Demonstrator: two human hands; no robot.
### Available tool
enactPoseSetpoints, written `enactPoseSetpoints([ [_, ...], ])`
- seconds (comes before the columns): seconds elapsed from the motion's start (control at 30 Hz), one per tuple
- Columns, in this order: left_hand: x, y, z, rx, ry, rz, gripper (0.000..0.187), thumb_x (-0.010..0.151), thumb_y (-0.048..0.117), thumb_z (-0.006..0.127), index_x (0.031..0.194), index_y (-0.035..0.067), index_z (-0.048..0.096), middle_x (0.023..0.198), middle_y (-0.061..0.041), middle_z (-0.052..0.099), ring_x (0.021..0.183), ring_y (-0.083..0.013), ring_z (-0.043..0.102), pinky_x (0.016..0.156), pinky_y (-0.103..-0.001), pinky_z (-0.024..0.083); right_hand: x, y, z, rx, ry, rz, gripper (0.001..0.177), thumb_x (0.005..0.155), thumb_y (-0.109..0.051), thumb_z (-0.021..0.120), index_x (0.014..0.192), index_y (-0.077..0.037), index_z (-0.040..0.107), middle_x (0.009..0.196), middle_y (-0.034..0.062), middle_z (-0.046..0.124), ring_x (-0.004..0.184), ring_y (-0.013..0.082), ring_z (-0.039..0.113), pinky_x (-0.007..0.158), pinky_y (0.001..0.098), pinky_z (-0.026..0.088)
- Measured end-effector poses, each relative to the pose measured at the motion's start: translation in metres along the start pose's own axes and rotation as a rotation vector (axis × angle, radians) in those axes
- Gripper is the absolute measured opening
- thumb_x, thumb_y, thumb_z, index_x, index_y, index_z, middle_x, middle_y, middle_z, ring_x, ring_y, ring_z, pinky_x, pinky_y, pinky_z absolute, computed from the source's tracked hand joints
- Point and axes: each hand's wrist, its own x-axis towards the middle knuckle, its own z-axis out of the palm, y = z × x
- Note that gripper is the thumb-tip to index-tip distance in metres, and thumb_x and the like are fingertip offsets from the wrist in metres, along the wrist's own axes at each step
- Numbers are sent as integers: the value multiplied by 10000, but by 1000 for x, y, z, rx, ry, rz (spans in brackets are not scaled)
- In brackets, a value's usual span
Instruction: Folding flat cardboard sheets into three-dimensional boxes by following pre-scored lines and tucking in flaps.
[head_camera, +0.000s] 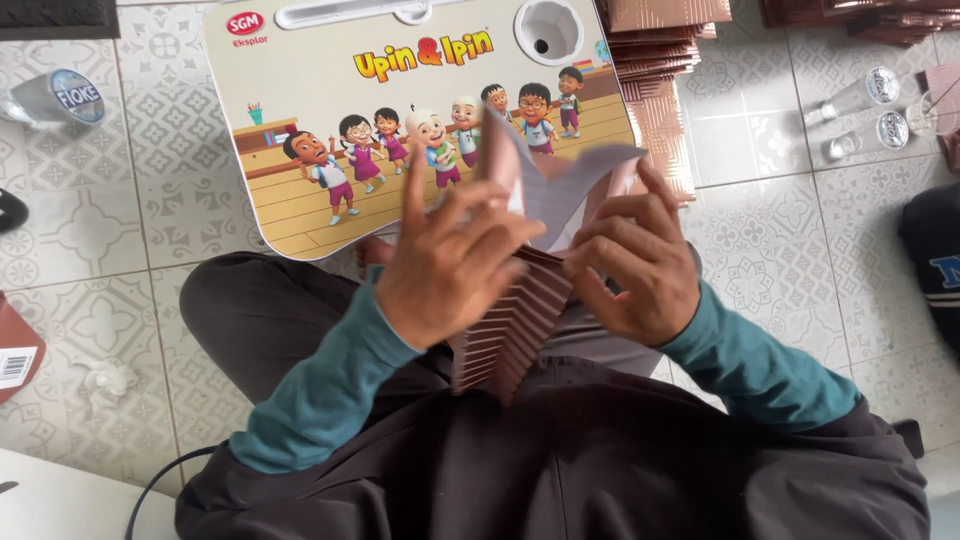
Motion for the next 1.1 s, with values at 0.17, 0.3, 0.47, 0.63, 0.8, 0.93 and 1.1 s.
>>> enactPoseSetpoints([
  [0.17,0,7,-7,-180,19,-49,144,858,92,807,923,195,730,904,83,655,1014,-141,567,1240,-651,34,5,17,-6,203,-205,-51,235,764,-197,812,940,-98,691,1012,42,710,1085,271,610,1232,570,308],
  [0.3,1,3,-18,-383,-58,-56,156,864,100,791,910,226,712,909,128,634,1011,-100,574,1256,-626,-15,11,32,-18,297,-309,-109,308,818,-145,792,1094,-41,705,1122,73,720,1106,293,640,1005,441,517],
  [0.47,9,7,-22,-415,-80,-18,184,884,37,736,990,182,696,952,91,657,959,-124,625,1249,-649,26,7,30,-17,315,-279,-68,183,817,-51,774,993,-45,723,981,75,686,876,230,643,785,351,521],
  [0.63,11,12,-19,-515,-111,-7,137,894,101,743,995,153,668,948,69,674,954,-128,646,1246,-655,50,5,28,-16,287,-271,-30,174,803,-50,785,967,-59,727,917,58,686,742,192,627,678,321,510],
  [0.8,3,-1,7,-584,4,46,130,991,151,649,971,223,756,988,47,693,941,-171,674,1183,-690,172,3,33,-10,382,-166,-107,117,895,-97,759,1001,-47,764,769,114,672,681,273,664,614,391,583],
  [0.93,5,1,6,-631,34,-3,120,979,145,666,996,222,756,956,30,683,952,-192,674,1180,-711,155,0,34,-7,370,-157,-56,102,903,-84,758,997,-45,764,752,100,675,658,257,660,598,381,572],
  [1.1,13,15,1,-354,101,13,252,940,373,729,996,128,706,893,-35,696,837,-220,677,1163,-738,147,4,27,-6,292,-128,8,78,928,-103,750,988,-53,746,748,107,656,684,287,677,623,405,573],
])
